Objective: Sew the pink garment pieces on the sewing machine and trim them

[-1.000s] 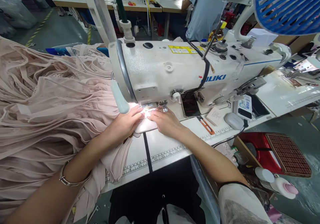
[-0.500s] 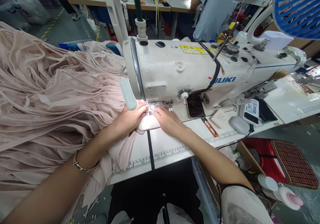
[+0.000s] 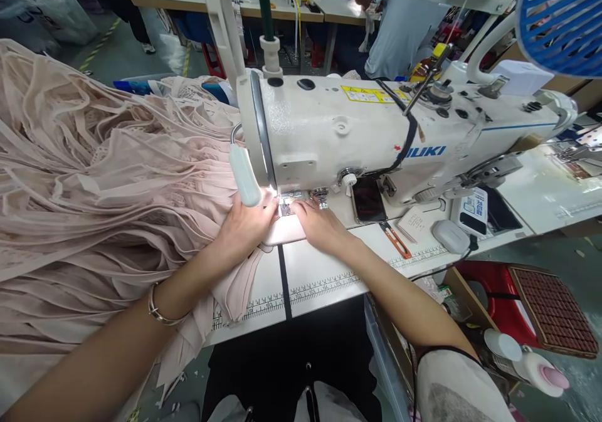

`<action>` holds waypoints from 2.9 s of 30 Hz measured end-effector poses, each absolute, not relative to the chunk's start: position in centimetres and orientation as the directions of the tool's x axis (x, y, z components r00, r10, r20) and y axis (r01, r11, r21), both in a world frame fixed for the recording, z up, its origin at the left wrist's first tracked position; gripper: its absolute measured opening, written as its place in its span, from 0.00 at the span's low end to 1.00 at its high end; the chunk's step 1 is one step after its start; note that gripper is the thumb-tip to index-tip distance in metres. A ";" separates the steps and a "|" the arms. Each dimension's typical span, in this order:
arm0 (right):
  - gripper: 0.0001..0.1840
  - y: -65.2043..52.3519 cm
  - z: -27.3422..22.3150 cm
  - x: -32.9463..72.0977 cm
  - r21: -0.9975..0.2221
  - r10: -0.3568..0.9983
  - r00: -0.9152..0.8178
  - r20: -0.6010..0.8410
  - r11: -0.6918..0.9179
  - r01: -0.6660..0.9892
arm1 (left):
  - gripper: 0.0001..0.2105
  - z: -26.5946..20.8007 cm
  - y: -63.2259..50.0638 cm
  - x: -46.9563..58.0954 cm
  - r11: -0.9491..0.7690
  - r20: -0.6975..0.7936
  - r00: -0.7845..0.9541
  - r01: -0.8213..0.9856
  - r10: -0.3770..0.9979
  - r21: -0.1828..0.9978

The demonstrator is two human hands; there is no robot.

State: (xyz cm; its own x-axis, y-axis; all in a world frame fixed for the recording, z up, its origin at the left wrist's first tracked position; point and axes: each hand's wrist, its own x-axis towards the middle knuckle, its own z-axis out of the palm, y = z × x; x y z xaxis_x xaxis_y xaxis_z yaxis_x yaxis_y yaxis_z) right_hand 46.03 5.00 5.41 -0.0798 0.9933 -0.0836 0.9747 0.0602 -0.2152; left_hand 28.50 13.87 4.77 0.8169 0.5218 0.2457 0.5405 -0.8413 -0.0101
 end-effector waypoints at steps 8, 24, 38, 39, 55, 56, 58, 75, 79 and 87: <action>0.24 5.7 5.8 46.0 -0.173 0.984 0.084 -0.160 -0.112 0.979 | 0.10 4.4 13.6 28.9 -0.863 0.319 0.813 0.504 0.487 0.035; 0.33 4.6 6.0 46.1 -0.167 0.994 -0.020 -0.109 0.002 0.986 | 0.10 4.5 14.4 28.9 -0.818 0.181 0.808 0.506 0.560 0.274; 0.35 5.0 6.3 45.8 -0.146 0.988 0.002 -0.156 -0.025 0.989 | 0.11 4.4 14.2 29.0 -0.806 0.192 0.792 0.523 0.580 0.278; 0.34 5.0 6.3 45.8 -0.147 0.988 0.001 -0.154 -0.023 0.989 | 0.11 4.4 14.2 29.0 -0.804 0.197 0.789 0.525 0.582 0.278; 0.33 5.1 5.9 46.1 -0.193 0.993 -0.011 -0.117 -0.012 0.981 | 0.11 4.1 14.2 28.9 -0.815 0.243 0.782 0.519 0.574 0.256; 0.33 5.1 5.9 46.1 -0.195 0.993 -0.010 -0.117 -0.013 0.981 | 0.11 4.0 14.2 28.9 -0.816 0.244 0.782 0.519 0.574 0.253; 0.33 5.1 5.9 46.1 -0.190 0.993 -0.015 -0.114 -0.007 0.982 | 0.11 4.1 14.2 28.9 -0.819 0.244 0.785 0.519 0.570 0.244; 0.19 5.6 4.7 46.2 -0.023 0.998 0.047 -0.043 -0.048 0.999 | 0.13 7.3 16.6 31.3 -0.599 0.172 0.575 0.785 0.800 0.159; 0.16 5.0 2.8 47.8 -0.025 0.975 -0.081 0.208 0.088 0.996 | 0.13 8.8 13.6 30.1 -0.713 0.170 0.701 0.700 0.692 0.017; 0.14 8.0 3.5 41.7 -0.447 0.835 -0.363 0.415 0.534 0.718 | 0.12 8.5 7.7 22.7 -0.682 0.137 0.768 0.624 0.626 -0.381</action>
